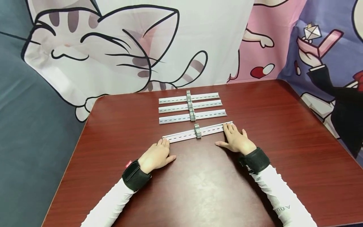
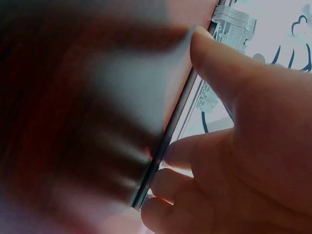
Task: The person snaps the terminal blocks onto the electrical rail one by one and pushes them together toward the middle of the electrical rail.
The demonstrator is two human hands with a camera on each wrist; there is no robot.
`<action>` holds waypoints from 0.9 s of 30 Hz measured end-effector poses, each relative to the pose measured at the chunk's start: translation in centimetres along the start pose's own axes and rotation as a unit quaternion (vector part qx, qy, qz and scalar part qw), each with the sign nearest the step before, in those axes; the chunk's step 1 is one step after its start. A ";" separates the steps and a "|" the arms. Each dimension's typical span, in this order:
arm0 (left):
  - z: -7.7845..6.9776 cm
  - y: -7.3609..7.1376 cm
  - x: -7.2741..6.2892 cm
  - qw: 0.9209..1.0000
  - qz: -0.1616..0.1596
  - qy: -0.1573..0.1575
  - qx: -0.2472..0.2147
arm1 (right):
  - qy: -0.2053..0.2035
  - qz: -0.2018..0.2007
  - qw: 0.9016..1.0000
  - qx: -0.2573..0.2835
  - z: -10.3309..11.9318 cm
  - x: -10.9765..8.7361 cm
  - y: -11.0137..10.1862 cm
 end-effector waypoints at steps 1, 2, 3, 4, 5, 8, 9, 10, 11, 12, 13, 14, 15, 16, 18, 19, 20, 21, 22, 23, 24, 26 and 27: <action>0.0 0.1 -0.2 1.000 -0.001 -0.005 -0.009 | -0.003 -0.006 1.000 0.000 0.1 0.0 0.1; 0.1 0.1 -0.3 1.000 -0.005 -0.007 -0.013 | -0.005 -0.013 1.000 -0.002 0.3 0.0 0.1; 0.1 0.1 -0.3 1.000 -0.011 -0.009 -0.015 | -0.006 -0.019 1.000 -0.004 0.5 0.1 0.2; 0.1 0.1 -0.4 1.000 -0.017 -0.012 -0.017 | -0.006 -0.026 1.000 -0.006 0.7 0.1 0.2; 0.2 0.1 -0.4 0.999 -0.023 -0.015 -0.018 | -0.007 -0.030 0.999 -0.009 0.9 0.2 0.2; 0.5 0.0 -0.1 0.999 -0.029 -0.025 -0.001 | -0.010 -0.031 0.999 -0.012 1.4 0.5 0.2; 0.6 0.0 0.1 0.999 -0.033 -0.025 0.005 | -0.012 -0.032 0.999 -0.012 1.5 0.6 0.2; 0.7 -0.1 0.3 0.999 -0.036 -0.024 0.009 | -0.013 -0.034 0.999 -0.012 1.6 0.7 0.2; 0.8 -0.1 0.6 0.999 -0.037 -0.020 0.011 | -0.013 -0.035 0.999 -0.012 1.6 0.8 0.1; 0.9 -0.1 0.9 0.999 -0.036 -0.014 0.011 | -0.012 -0.037 0.999 -0.011 1.6 0.9 0.1; 1.0 -0.2 1.4 0.999 -0.035 -0.007 0.009 | -0.011 -0.040 0.999 -0.012 1.6 1.0 -0.1; 1.2 -0.3 1.8 1.000 -0.028 -0.001 0.001 | -0.010 -0.044 0.999 -0.011 1.7 1.1 -0.3; 1.4 -0.3 2.2 1.000 -0.020 0.002 -0.007 | -0.010 -0.047 0.999 -0.010 1.8 1.2 -0.5; 1.7 -0.2 2.5 1.000 -0.011 0.003 -0.016 | -0.010 -0.048 0.999 -0.007 1.9 1.3 -0.6; 2.1 -0.1 3.0 1.000 0.007 0.000 -0.030 | -0.009 -0.046 0.999 -0.002 2.0 1.6 -0.7; 2.4 0.0 3.1 0.999 0.014 -0.001 -0.036 | -0.009 -0.045 0.999 -0.002 2.1 1.6 -0.7; 2.5 0.1 3.2 0.999 0.020 -0.002 -0.041 | -0.009 -0.045 0.999 -0.001 2.2 1.6 -0.7; 2.6 0.3 3.2 0.999 0.020 0.000 -0.044 | -0.007 -0.045 0.999 -0.002 2.3 1.5 -0.6; 2.6 0.4 3.2 0.999 0.021 0.003 -0.048 | -0.004 -0.045 0.999 -0.006 2.3 1.4 -0.5; 2.6 0.5 3.0 0.998 0.023 0.008 -0.053 | -0.001 -0.046 0.999 -0.011 2.3 1.3 -0.4; 2.5 0.6 2.9 0.998 0.022 0.013 -0.055 | 0.001 -0.048 0.999 -0.016 2.4 1.1 -0.3; 2.5 0.4 2.7 0.998 0.014 0.019 -0.059 | 0.003 -0.055 0.998 -0.024 2.6 0.8 -0.4; 2.6 0.1 2.6 0.998 0.009 0.021 -0.058 | 0.003 -0.060 0.998 -0.027 2.7 0.7 -0.6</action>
Point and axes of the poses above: each hand's wrist, its own x-axis towards the middle knuckle, its own y-axis out of the palm, z = x × y, the point moved 6 cm from there along x, towards the middle knuckle, and after that the axes turned 8 degrees about y, right-handed, at the moved point
